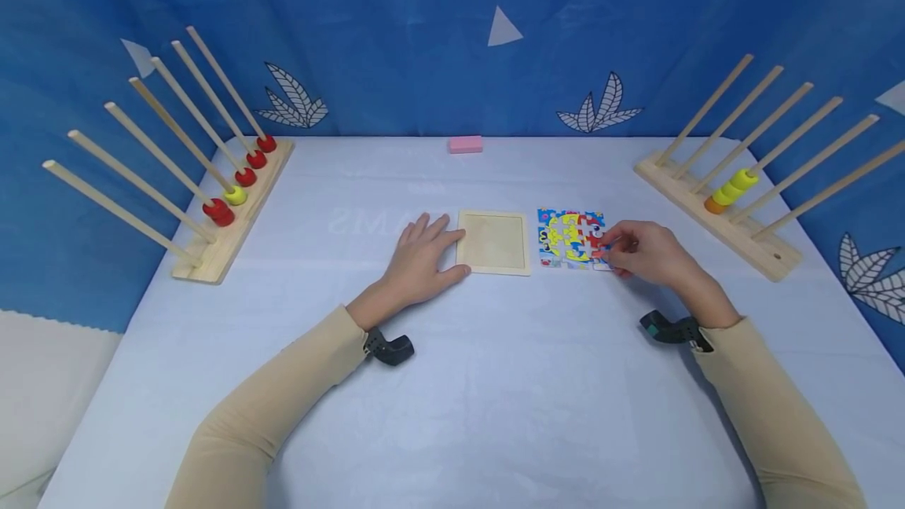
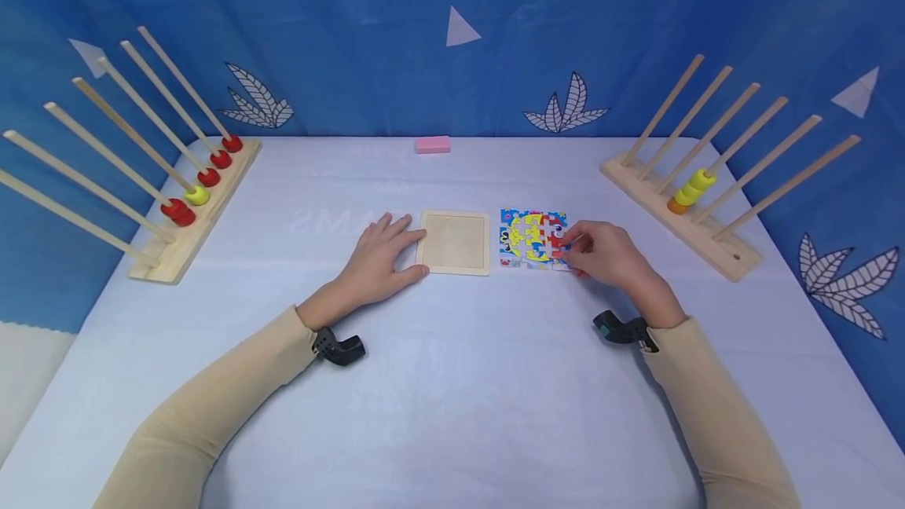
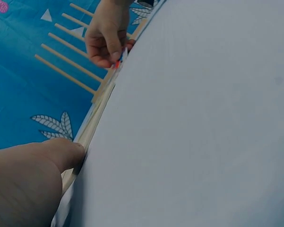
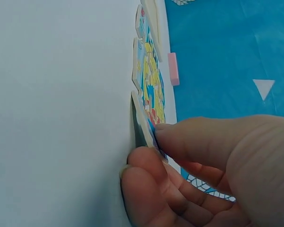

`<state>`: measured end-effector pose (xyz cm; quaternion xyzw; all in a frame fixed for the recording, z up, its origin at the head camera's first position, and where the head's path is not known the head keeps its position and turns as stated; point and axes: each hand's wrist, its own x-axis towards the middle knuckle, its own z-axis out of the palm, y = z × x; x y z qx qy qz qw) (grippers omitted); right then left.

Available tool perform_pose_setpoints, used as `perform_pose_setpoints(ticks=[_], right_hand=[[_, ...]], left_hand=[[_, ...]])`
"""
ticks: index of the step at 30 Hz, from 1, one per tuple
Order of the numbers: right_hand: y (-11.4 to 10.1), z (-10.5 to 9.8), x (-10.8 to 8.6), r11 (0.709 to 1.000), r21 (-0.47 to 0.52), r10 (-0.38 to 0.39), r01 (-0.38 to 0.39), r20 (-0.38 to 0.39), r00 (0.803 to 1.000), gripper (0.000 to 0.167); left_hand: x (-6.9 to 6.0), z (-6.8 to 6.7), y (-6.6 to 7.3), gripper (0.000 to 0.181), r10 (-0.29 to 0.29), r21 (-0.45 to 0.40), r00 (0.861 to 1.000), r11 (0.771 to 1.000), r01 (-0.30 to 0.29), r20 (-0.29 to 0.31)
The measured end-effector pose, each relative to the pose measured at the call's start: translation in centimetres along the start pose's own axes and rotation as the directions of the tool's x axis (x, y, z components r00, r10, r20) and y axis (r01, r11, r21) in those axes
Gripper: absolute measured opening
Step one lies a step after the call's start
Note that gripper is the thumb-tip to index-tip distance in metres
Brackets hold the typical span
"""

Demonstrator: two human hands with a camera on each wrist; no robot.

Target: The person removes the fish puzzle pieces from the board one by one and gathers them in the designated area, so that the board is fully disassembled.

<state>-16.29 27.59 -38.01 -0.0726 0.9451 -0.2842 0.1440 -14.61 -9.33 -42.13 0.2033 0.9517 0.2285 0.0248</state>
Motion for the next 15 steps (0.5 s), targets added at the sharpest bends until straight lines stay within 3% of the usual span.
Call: perform_pose_setpoints(ticks=[8,15], right_hand=[[-0.01,0.37,-0.21,0.998,0.019,0.055,-0.055,-0.006,0.998,0.019],[-0.07,0.53,-0.18,1.000,0.012,0.028,-0.027,-0.034,0.999,0.017]], left_hand=[[-0.18,0.26,-0.03,0.065,0.004,-0.003,1.000,1.000,-0.004,0.007],[-0.11,0.11,-0.12,0.065,0.005,0.000,1.000,1.000,-0.005,0.006]])
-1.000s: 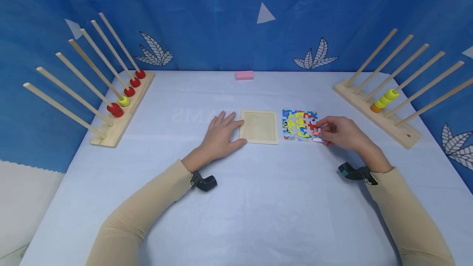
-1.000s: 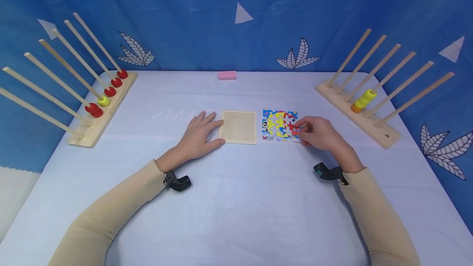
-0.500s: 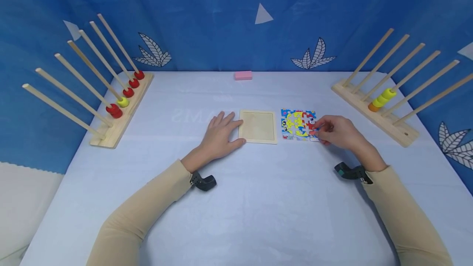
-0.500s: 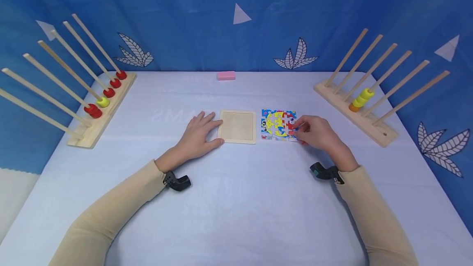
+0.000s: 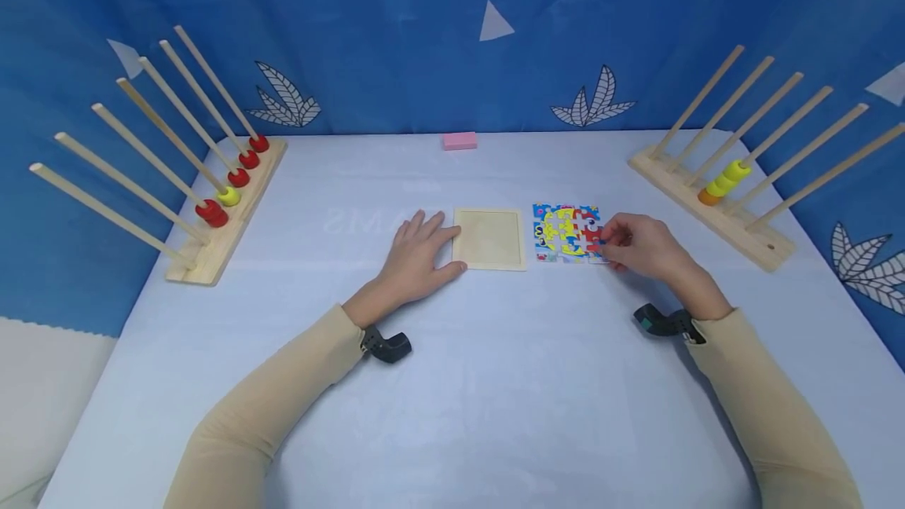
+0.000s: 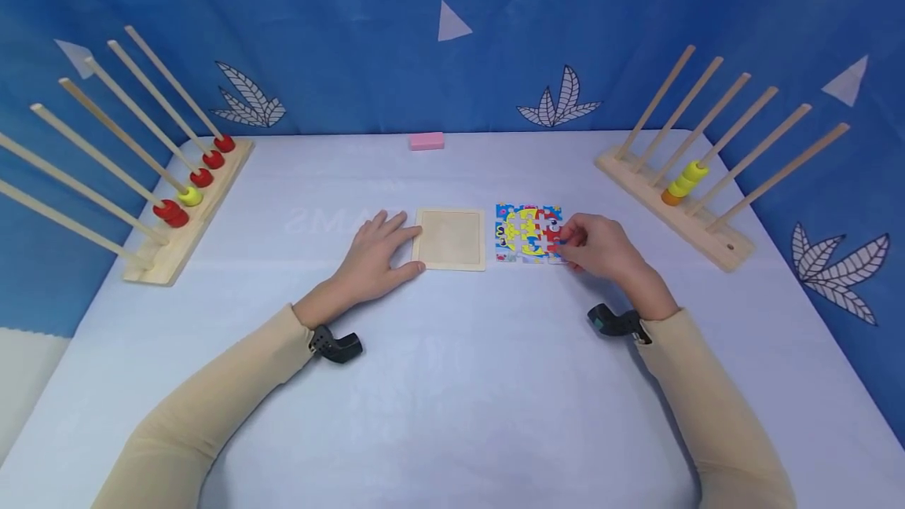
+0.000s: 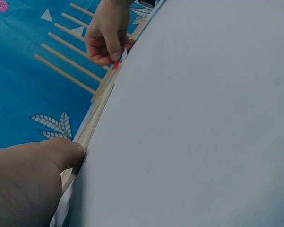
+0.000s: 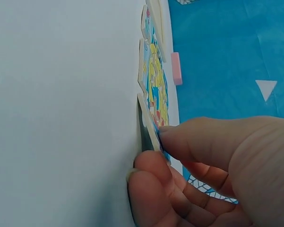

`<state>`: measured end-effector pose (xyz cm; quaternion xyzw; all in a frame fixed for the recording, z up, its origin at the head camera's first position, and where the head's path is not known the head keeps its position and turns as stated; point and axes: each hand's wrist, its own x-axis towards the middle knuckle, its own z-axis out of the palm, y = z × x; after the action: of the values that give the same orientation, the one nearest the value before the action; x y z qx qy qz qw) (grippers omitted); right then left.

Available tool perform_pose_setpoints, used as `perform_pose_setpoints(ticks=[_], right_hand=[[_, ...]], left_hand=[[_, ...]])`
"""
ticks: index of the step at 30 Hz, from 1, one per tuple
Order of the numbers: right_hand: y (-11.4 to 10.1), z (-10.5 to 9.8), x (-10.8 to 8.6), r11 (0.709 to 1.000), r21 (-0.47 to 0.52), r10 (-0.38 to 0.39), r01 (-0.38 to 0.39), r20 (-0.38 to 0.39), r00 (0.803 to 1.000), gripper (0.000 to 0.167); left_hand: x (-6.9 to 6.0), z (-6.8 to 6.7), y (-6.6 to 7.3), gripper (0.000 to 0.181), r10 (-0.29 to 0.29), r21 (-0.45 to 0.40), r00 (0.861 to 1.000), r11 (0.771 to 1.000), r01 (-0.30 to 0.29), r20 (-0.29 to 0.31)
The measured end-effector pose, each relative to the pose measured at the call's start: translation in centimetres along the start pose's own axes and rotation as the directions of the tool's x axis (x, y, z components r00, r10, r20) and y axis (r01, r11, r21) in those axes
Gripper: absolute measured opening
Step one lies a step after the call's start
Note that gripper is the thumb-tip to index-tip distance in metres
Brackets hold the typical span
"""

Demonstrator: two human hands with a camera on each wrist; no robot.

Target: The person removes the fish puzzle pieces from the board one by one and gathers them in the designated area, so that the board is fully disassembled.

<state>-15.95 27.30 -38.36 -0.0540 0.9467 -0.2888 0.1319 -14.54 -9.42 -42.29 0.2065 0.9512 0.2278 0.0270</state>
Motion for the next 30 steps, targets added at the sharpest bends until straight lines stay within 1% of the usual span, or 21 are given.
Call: perform_pose_setpoints(ticks=[3,8,11,16,21,27,30], right_hand=[[0.07,0.10,0.08,1.000,0.004,-0.006,0.005,0.008,1.000,0.016],[0.59,0.30,-0.20,1.000,-0.003,0.018,-0.018,0.023,1.000,0.016],[0.83,0.33,-0.33,1.000,0.006,0.018,-0.019,0.031,0.999,0.016],[0.90,0.37,-0.49,1.000,0.014,0.017,-0.017,0.016,1.000,0.015],[0.76,0.42,-0.61,1.000,0.007,0.026,-0.027,0.017,1.000,0.016],[0.68,0.26,-0.38,1.000,-0.016,0.009,-0.009,-0.019,1.000,0.017],[0.69,0.18,-0.28,1.000,-0.007,0.020,-0.020,-0.010,1.000,0.017]], left_hand=[[0.06,0.06,-0.11,0.065,-0.003,0.002,1.000,1.000,0.003,0.002],[-0.16,0.67,-0.10,0.064,-0.003,-0.012,1.000,1.000,0.003,0.020],[-0.33,0.86,0.01,0.065,-0.007,-0.013,1.000,1.000,0.007,0.025],[-0.41,0.72,0.20,0.064,-0.004,-0.014,1.000,1.000,0.004,0.006],[-0.41,0.64,0.23,0.065,0.000,-0.008,1.000,1.000,0.000,0.018],[-0.13,0.52,0.21,0.064,0.017,-0.020,1.000,1.000,-0.017,-0.006],[-0.03,0.56,0.16,0.064,0.012,-0.021,1.000,1.000,-0.012,-0.003]])
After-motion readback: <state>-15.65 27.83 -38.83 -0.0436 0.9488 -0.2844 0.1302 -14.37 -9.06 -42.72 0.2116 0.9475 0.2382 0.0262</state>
